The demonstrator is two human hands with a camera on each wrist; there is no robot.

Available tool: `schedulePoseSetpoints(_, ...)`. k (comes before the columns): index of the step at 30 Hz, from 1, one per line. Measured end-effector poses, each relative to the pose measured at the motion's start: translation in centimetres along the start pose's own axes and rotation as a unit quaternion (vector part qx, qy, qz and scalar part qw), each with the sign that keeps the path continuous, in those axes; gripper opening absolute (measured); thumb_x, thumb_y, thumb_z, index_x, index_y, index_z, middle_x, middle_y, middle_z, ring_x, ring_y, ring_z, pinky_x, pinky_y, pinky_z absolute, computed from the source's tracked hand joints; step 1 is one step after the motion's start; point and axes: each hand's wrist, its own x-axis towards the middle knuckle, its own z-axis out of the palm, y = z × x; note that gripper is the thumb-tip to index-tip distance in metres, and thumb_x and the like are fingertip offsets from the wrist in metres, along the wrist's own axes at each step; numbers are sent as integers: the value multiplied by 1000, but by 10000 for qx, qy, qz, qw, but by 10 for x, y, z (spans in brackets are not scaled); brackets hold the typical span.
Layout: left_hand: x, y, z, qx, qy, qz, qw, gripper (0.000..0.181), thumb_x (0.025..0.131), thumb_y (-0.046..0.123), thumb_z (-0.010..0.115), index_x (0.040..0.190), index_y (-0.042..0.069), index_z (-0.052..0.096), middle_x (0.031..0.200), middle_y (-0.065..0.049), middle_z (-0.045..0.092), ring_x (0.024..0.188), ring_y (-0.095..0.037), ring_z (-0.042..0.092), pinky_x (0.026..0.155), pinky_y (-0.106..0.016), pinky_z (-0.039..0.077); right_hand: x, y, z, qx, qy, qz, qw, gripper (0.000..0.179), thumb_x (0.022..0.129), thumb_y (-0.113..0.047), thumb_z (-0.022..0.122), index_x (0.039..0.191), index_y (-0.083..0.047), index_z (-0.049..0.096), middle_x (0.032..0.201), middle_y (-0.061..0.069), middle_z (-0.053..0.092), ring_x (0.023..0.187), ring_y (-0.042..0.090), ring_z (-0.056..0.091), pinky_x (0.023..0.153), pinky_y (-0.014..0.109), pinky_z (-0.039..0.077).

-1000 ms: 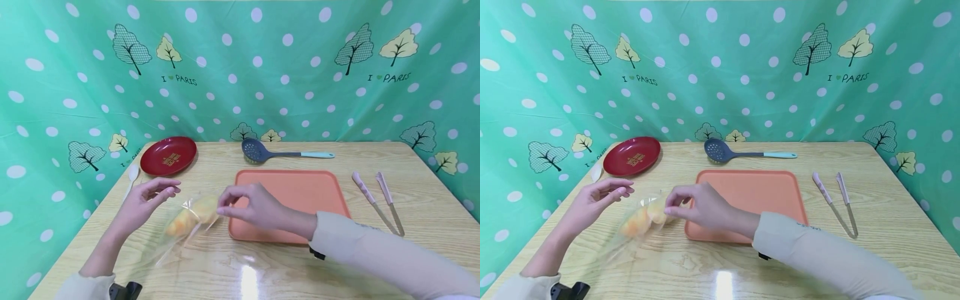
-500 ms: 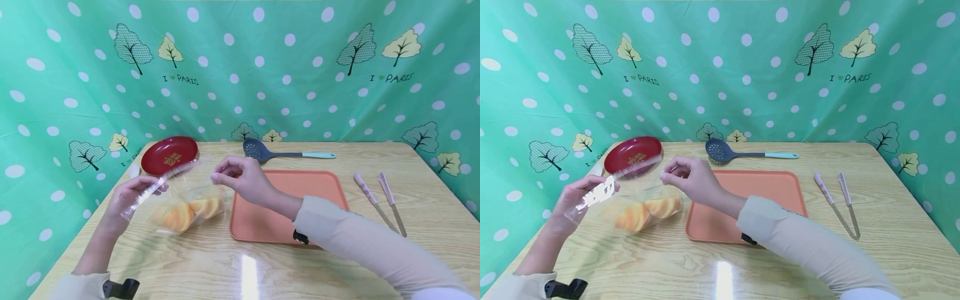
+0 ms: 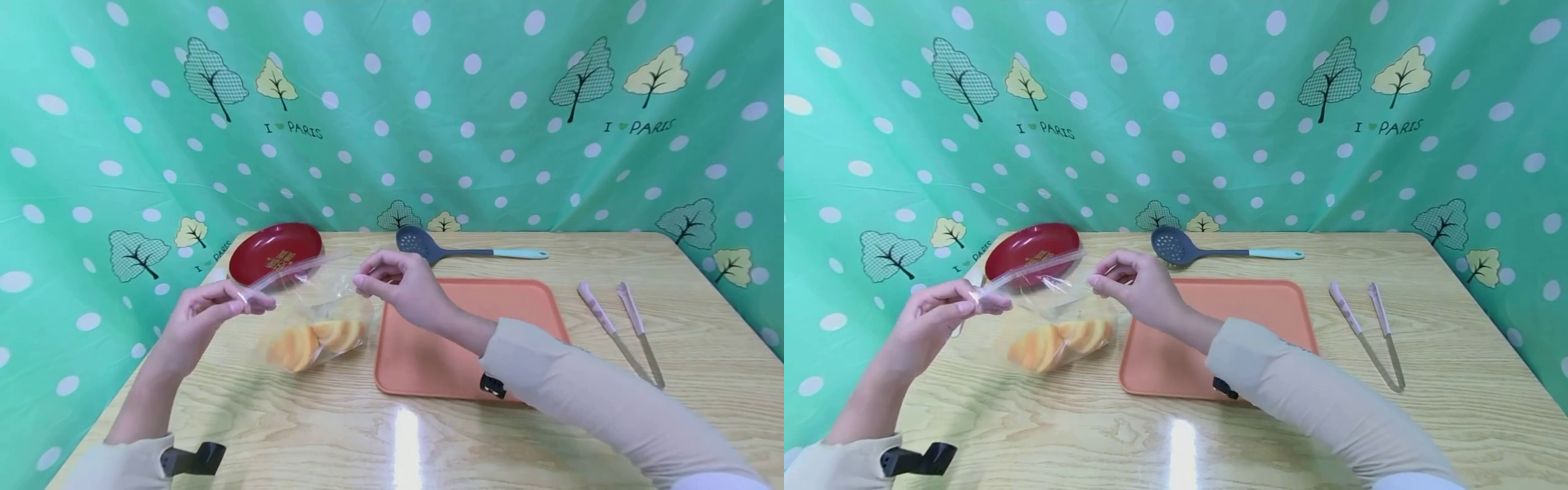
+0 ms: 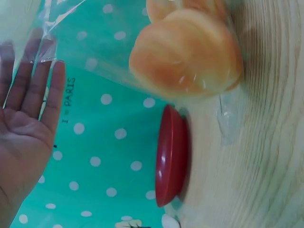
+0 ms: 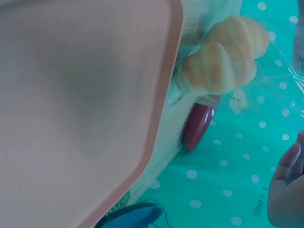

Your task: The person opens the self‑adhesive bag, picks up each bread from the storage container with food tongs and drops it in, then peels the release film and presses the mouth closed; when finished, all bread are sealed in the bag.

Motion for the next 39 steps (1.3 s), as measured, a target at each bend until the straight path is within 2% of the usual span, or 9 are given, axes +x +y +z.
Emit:
schedulePoseSetpoints(8, 15, 0, 12, -795, 1004, 235, 9915, 28, 105, -5, 37, 90, -3, 61, 93, -16, 77, 79, -26, 77, 69, -32, 62, 3, -1, -14, -162, 34, 149, 9998, 9, 96, -12, 72, 100, -4, 71, 86, 5, 74, 84, 27, 70, 72, 29, 55)
schedulePoseSetpoints(14, 27, 5, 14, -1325, 1738, 269, 9755, 27, 105, -4, 45, 89, 0, 67, 79, -14, 74, 64, -24, 74, 46, -27, 56, 8, -5, -18, 218, 113, 256, 9994, 9, 96, -8, 71, 100, -1, 70, 86, 8, 74, 81, 21, 71, 72, 30, 58)
schedulePoseSetpoints(18, 38, 13, 16, -1418, 2426, -141, 9596, 22, 103, 0, 55, 87, 0, 70, 71, -12, 71, 51, -21, 69, 38, -23, 48, 13, -7, -19, 315, 163, 148, 9993, 8, 96, -8, 71, 100, -1, 70, 87, 11, 74, 82, 23, 72, 68, 29, 57)
schedulePoseSetpoints(21, 45, 13, 18, -1121, 2889, -705, 9482, 17, 100, 6, 63, 86, 4, 73, 70, -8, 72, 49, -18, 67, 38, -21, 45, 19, -5, -20, 304, 259, 181, 9990, 8, 96, -9, 71, 101, -2, 70, 90, 12, 75, 83, 27, 72, 70, 30, 58)
schedulePoseSetpoints(24, 48, 6, 19, -966, 3030, -1119, 9415, 15, 100, 12, 66, 88, 9, 75, 73, -5, 74, 54, -16, 69, 46, -21, 52, 26, 1, -20, 233, 436, 349, 9982, 8, 96, -9, 71, 100, -2, 71, 89, 10, 75, 83, 26, 72, 73, 29, 58)
schedulePoseSetpoints(27, 46, -4, 19, -838, 2936, -1298, 9434, 21, 103, 28, 62, 95, 13, 75, 81, -1, 76, 65, -14, 73, 61, -23, 59, 33, 6, -19, 151, 609, 536, 9966, 9, 96, -10, 72, 101, -2, 71, 88, 11, 75, 81, 23, 72, 72, 29, 58)
schedulePoseSetpoints(32, 40, -20, 24, -540, 2849, -888, 9529, 46, 108, 46, 44, 108, 10, 73, 91, -1, 77, 87, -13, 74, 83, -24, 58, 40, 13, -17, 107, 849, 684, 9940, 11, 97, -12, 71, 102, -2, 70, 90, 14, 76, 79, 19, 72, 70, 28, 57)
schedulePoseSetpoints(35, 37, -26, 28, -441, 2995, -609, 9511, 37, 108, 34, 51, 109, 5, 74, 91, -1, 78, 89, -13, 75, 87, -23, 57, 42, 16, -17, 158, 934, 706, 9930, 12, 97, -13, 71, 103, -2, 70, 90, 12, 76, 79, 18, 73, 71, 28, 57)
schedulePoseSetpoints(39, 36, -28, 29, -521, 3217, -470, 9442, 26, 104, 19, 60, 111, -1, 75, 93, -3, 78, 88, -14, 75, 79, -24, 59, 44, 21, -19, 202, 940, 713, 9928, 13, 98, -14, 71, 104, -3, 70, 90, 10, 76, 78, 18, 73, 70, 27, 56)
